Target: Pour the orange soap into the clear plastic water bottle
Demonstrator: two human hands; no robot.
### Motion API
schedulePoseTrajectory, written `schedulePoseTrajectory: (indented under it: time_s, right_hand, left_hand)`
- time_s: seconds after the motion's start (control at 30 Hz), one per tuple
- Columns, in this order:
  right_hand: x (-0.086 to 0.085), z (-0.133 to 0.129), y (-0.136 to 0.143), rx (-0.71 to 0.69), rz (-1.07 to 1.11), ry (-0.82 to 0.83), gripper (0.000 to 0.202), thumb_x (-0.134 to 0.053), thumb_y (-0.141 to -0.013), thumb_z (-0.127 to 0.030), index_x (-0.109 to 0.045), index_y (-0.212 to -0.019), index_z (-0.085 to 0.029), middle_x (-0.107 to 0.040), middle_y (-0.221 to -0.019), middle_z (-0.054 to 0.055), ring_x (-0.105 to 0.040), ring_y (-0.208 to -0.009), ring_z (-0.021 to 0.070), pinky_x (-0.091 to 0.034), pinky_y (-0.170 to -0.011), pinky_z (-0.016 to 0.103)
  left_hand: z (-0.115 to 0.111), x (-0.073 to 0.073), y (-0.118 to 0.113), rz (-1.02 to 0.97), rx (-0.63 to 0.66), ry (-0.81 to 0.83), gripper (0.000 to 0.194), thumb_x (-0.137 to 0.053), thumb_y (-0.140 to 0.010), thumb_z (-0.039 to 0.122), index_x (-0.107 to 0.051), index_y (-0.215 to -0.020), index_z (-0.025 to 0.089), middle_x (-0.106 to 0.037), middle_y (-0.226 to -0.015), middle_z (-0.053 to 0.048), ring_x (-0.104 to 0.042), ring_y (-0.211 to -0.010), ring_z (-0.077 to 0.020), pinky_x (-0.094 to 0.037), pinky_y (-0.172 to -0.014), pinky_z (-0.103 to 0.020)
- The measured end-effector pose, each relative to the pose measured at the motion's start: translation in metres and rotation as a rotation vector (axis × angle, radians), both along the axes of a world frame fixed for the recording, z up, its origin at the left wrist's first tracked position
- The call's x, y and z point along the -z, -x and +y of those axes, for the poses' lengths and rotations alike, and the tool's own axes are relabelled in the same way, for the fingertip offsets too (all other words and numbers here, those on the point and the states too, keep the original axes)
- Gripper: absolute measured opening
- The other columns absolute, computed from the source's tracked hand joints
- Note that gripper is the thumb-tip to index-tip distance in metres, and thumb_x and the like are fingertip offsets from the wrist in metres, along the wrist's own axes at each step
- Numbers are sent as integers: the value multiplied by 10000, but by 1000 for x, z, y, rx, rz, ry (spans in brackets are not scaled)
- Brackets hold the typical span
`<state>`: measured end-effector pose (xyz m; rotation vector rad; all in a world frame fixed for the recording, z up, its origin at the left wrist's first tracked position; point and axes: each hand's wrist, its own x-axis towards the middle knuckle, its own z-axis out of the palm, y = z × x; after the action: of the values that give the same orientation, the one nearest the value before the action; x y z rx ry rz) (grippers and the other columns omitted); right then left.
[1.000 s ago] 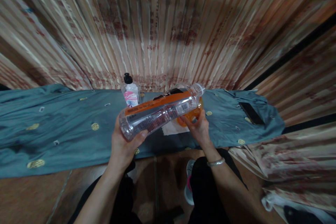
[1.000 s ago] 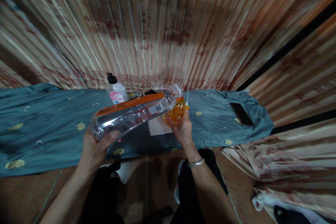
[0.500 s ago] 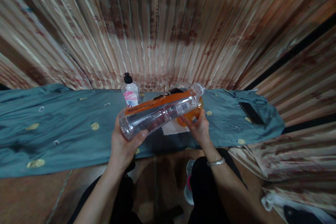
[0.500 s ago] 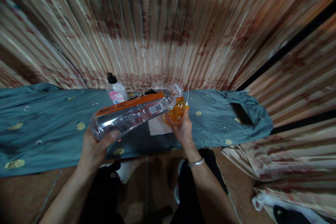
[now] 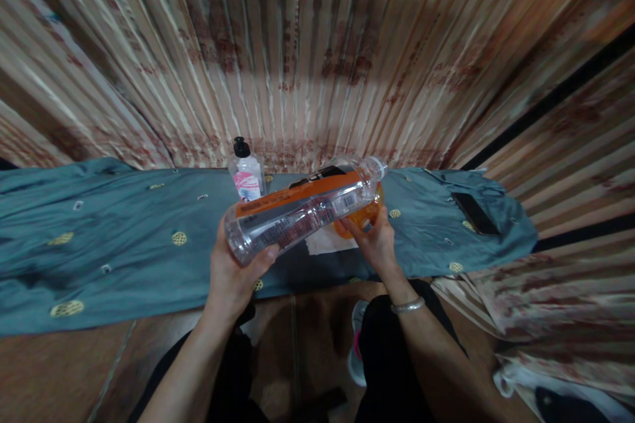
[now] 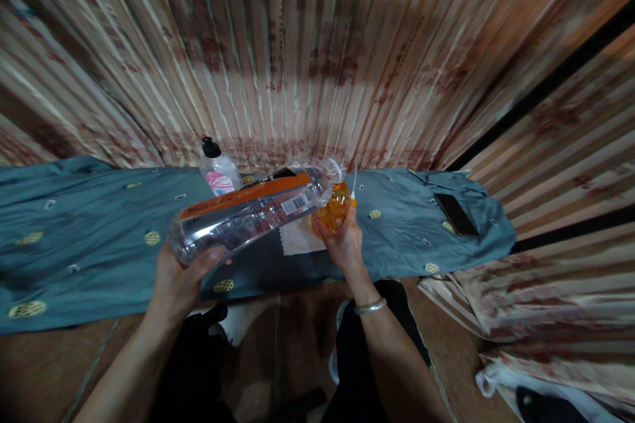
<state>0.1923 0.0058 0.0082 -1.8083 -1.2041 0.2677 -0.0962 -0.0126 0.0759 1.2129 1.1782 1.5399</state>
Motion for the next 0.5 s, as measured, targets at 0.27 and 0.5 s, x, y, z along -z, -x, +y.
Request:
schedulePoseTrajectory:
  time_s: [0.27,0.5]
  right_hand:
    - [-3,0,0,12,19,24,839,-910,-789,-768,-643,-1353,-208,-882,-1185,199,-862,-1087,437,-724,-945,601]
    - [-7,-1,3,4,23,35,835,-904,-825,-707,-633,-1405,-171,-878,-1192,201,-871,-1093,422,-727,-962,579]
  left_hand:
    - [0,-7,-3,-36,-15,43,946,-1090,-577,596,-748,-1372,217,-869,-1287,-134,-851,-1182,-376,-709,-1104,-537]
    - [1,-5,-3,-43,-30,45,953,-1105,-551,584,-764,-1361,217,-870,-1302,-132,-848,-1217,-384,-691,-1145,-542]
